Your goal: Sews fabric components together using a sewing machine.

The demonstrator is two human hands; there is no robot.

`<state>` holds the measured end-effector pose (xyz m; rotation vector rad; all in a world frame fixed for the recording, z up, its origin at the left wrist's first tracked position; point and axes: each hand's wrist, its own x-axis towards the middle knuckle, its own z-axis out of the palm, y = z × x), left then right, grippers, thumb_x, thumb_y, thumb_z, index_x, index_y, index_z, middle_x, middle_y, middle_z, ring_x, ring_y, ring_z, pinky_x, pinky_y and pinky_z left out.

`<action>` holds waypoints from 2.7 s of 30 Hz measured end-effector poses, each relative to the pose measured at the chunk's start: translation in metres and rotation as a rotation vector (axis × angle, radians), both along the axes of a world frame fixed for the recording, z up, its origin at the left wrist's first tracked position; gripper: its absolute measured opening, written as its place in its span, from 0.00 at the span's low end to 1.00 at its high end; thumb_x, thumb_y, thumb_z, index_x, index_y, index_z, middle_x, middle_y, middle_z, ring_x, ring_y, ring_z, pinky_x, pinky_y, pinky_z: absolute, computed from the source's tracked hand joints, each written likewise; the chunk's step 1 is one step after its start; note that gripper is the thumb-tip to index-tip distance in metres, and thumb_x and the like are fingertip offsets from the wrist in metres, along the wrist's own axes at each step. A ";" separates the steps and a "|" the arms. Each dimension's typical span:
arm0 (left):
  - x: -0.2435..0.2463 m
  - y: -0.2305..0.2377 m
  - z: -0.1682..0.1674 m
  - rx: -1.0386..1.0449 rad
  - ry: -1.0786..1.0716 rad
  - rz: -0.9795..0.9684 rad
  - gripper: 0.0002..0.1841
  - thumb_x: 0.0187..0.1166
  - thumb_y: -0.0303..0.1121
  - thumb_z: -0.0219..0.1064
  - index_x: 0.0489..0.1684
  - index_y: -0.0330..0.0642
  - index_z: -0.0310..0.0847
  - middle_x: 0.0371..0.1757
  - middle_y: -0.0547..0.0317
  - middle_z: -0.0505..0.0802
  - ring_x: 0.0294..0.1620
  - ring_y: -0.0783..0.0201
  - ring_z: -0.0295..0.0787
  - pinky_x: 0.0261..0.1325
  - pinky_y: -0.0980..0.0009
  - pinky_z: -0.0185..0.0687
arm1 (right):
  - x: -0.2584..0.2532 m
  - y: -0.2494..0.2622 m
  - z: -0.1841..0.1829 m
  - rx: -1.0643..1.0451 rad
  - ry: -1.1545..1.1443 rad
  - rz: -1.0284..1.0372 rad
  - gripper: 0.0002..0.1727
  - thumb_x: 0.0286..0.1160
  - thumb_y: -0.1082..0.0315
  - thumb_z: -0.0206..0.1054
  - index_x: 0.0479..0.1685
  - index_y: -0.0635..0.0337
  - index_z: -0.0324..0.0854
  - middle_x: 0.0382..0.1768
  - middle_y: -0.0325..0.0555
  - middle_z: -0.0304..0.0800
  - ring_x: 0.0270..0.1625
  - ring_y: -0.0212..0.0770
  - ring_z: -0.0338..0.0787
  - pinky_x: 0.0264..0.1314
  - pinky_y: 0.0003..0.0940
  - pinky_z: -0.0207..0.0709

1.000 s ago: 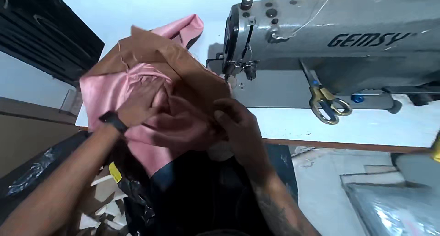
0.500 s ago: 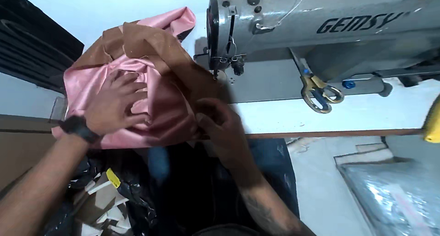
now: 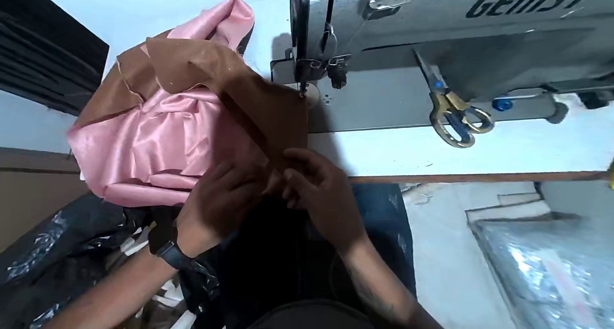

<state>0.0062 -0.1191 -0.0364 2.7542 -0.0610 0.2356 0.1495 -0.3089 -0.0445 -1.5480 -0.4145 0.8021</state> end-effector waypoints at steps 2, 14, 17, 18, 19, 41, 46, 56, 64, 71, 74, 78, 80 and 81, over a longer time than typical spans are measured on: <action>0.004 0.006 0.011 -0.068 0.077 -0.047 0.14 0.82 0.53 0.66 0.50 0.61 0.95 0.69 0.72 0.88 0.74 0.66 0.79 0.76 0.58 0.78 | 0.000 -0.003 0.007 0.036 -0.084 -0.027 0.18 0.85 0.65 0.66 0.71 0.43 0.82 0.39 0.41 0.94 0.28 0.42 0.92 0.26 0.36 0.91; 0.067 0.074 -0.015 0.265 0.258 0.052 0.51 0.64 0.85 0.48 0.79 0.59 0.78 0.87 0.54 0.75 0.94 0.43 0.52 0.92 0.29 0.25 | -0.011 0.004 -0.007 -0.295 -0.495 0.037 0.22 0.87 0.59 0.62 0.79 0.35 0.75 0.49 0.31 0.94 0.39 0.30 0.93 0.40 0.38 0.92; 0.071 0.095 -0.012 0.297 0.294 0.000 0.51 0.61 0.86 0.50 0.72 0.53 0.83 0.82 0.47 0.80 0.91 0.38 0.58 0.91 0.28 0.31 | -0.008 0.003 -0.006 -0.323 -0.517 0.059 0.20 0.87 0.57 0.62 0.75 0.35 0.77 0.46 0.31 0.94 0.36 0.31 0.92 0.36 0.38 0.90; 0.072 0.103 -0.012 0.312 0.297 -0.012 0.52 0.58 0.87 0.51 0.67 0.52 0.85 0.78 0.45 0.82 0.88 0.36 0.62 0.90 0.29 0.37 | -0.007 0.002 -0.005 -0.309 -0.474 0.065 0.19 0.87 0.58 0.63 0.74 0.35 0.78 0.43 0.31 0.94 0.31 0.32 0.92 0.30 0.36 0.91; 0.074 0.112 -0.012 0.327 0.288 -0.023 0.54 0.53 0.89 0.53 0.66 0.52 0.86 0.76 0.45 0.84 0.86 0.37 0.65 0.89 0.31 0.43 | -0.006 0.001 -0.004 -0.284 -0.416 0.066 0.19 0.86 0.59 0.64 0.73 0.36 0.78 0.42 0.31 0.95 0.28 0.33 0.92 0.25 0.35 0.90; 0.118 0.086 -0.027 0.186 -0.284 -0.581 0.15 0.86 0.40 0.57 0.58 0.59 0.90 0.80 0.68 0.83 0.94 0.51 0.54 0.97 0.38 0.31 | 0.010 -0.011 0.005 0.065 -0.044 0.188 0.23 0.90 0.69 0.57 0.82 0.49 0.74 0.42 0.51 0.93 0.27 0.48 0.91 0.24 0.39 0.89; 0.107 0.066 0.004 -0.034 -0.109 -0.382 0.13 0.86 0.37 0.59 0.50 0.44 0.90 0.66 0.60 0.93 0.77 0.60 0.82 0.88 0.56 0.68 | 0.055 -0.036 0.009 -0.115 -0.601 0.031 0.21 0.86 0.62 0.63 0.76 0.47 0.80 0.46 0.36 0.95 0.37 0.35 0.93 0.38 0.35 0.92; 0.100 0.090 -0.020 -0.589 -0.177 -0.091 0.13 0.89 0.31 0.55 0.62 0.38 0.80 0.46 0.59 0.90 0.44 0.70 0.88 0.48 0.68 0.89 | 0.172 -0.110 0.011 -0.846 -1.080 -0.098 0.41 0.74 0.34 0.66 0.83 0.47 0.71 0.74 0.65 0.75 0.71 0.73 0.77 0.65 0.78 0.68; 0.104 0.115 -0.052 -0.939 -0.180 -0.155 0.15 0.90 0.30 0.51 0.68 0.37 0.74 0.49 0.53 0.88 0.49 0.61 0.88 0.49 0.62 0.90 | 0.127 -0.075 0.011 -0.611 -1.115 0.034 0.25 0.76 0.60 0.63 0.73 0.50 0.82 0.57 0.54 0.82 0.55 0.54 0.85 0.50 0.57 0.81; 0.106 0.119 -0.053 -0.987 -0.253 -0.176 0.17 0.92 0.30 0.47 0.72 0.36 0.72 0.52 0.51 0.89 0.55 0.59 0.88 0.58 0.58 0.89 | 0.120 -0.039 0.015 -0.595 -1.158 0.224 0.29 0.77 0.56 0.64 0.79 0.48 0.77 0.58 0.51 0.83 0.49 0.47 0.88 0.45 0.48 0.85; 0.110 0.122 -0.057 -1.056 -0.291 -0.156 0.19 0.95 0.32 0.47 0.78 0.38 0.69 0.57 0.49 0.89 0.58 0.57 0.89 0.62 0.55 0.89 | 0.112 -0.029 0.021 -0.518 -1.146 0.224 0.25 0.74 0.58 0.64 0.72 0.51 0.83 0.55 0.46 0.88 0.45 0.40 0.88 0.44 0.42 0.85; 0.104 0.096 -0.024 -1.051 -0.256 -0.036 0.18 0.93 0.30 0.46 0.74 0.39 0.71 0.55 0.54 0.89 0.55 0.61 0.89 0.60 0.57 0.89 | 0.105 -0.012 0.019 -0.437 -1.162 0.277 0.22 0.74 0.61 0.62 0.67 0.50 0.87 0.53 0.43 0.89 0.49 0.39 0.88 0.49 0.40 0.84; 0.104 0.093 -0.020 -1.048 -0.256 -0.043 0.18 0.93 0.29 0.45 0.75 0.37 0.70 0.56 0.54 0.89 0.56 0.60 0.90 0.61 0.56 0.90 | 0.108 -0.003 0.019 -0.432 -1.164 0.318 0.21 0.75 0.61 0.62 0.66 0.51 0.87 0.53 0.44 0.89 0.49 0.40 0.88 0.50 0.41 0.84; 0.104 0.094 -0.021 -1.040 -0.262 -0.057 0.18 0.93 0.29 0.45 0.75 0.37 0.70 0.57 0.53 0.89 0.57 0.60 0.90 0.62 0.56 0.90 | 0.110 0.001 0.019 -0.441 -1.163 0.330 0.21 0.76 0.60 0.63 0.66 0.51 0.87 0.53 0.45 0.89 0.50 0.40 0.88 0.50 0.41 0.84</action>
